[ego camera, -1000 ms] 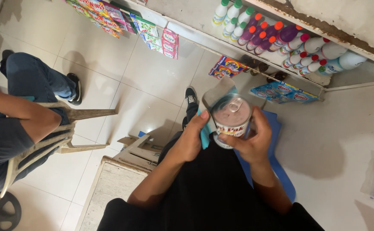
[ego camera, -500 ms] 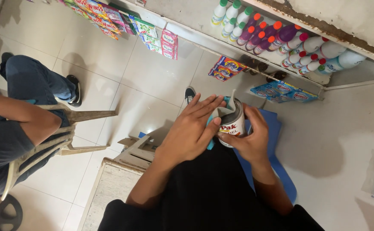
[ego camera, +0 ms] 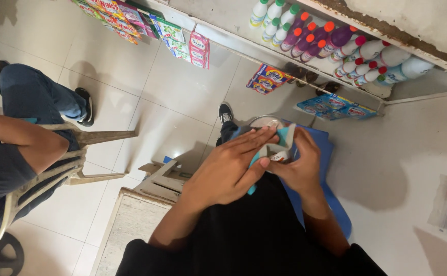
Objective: The recorder is cleaning canned food items by wiping them with a cloth.
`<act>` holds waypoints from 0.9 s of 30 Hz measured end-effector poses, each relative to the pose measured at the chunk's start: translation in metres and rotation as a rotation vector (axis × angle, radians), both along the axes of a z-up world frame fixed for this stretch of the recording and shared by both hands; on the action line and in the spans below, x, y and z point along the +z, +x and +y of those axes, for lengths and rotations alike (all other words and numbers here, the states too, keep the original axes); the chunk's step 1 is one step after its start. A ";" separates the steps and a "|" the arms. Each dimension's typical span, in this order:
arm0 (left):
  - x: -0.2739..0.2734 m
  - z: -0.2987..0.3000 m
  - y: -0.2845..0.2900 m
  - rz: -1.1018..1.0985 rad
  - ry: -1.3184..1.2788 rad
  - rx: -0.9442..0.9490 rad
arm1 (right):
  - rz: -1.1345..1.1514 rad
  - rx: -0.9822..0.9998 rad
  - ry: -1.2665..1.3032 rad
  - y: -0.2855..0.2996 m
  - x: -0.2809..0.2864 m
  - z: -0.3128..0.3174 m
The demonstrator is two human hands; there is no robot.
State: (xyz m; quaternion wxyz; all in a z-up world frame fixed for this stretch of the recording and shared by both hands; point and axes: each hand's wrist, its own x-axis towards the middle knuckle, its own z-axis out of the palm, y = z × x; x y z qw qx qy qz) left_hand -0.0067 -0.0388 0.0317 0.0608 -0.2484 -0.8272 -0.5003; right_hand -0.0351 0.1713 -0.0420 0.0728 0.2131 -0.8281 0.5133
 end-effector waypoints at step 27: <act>0.009 0.030 -0.045 0.105 -0.027 0.051 | 0.107 0.054 0.021 -0.031 0.000 0.032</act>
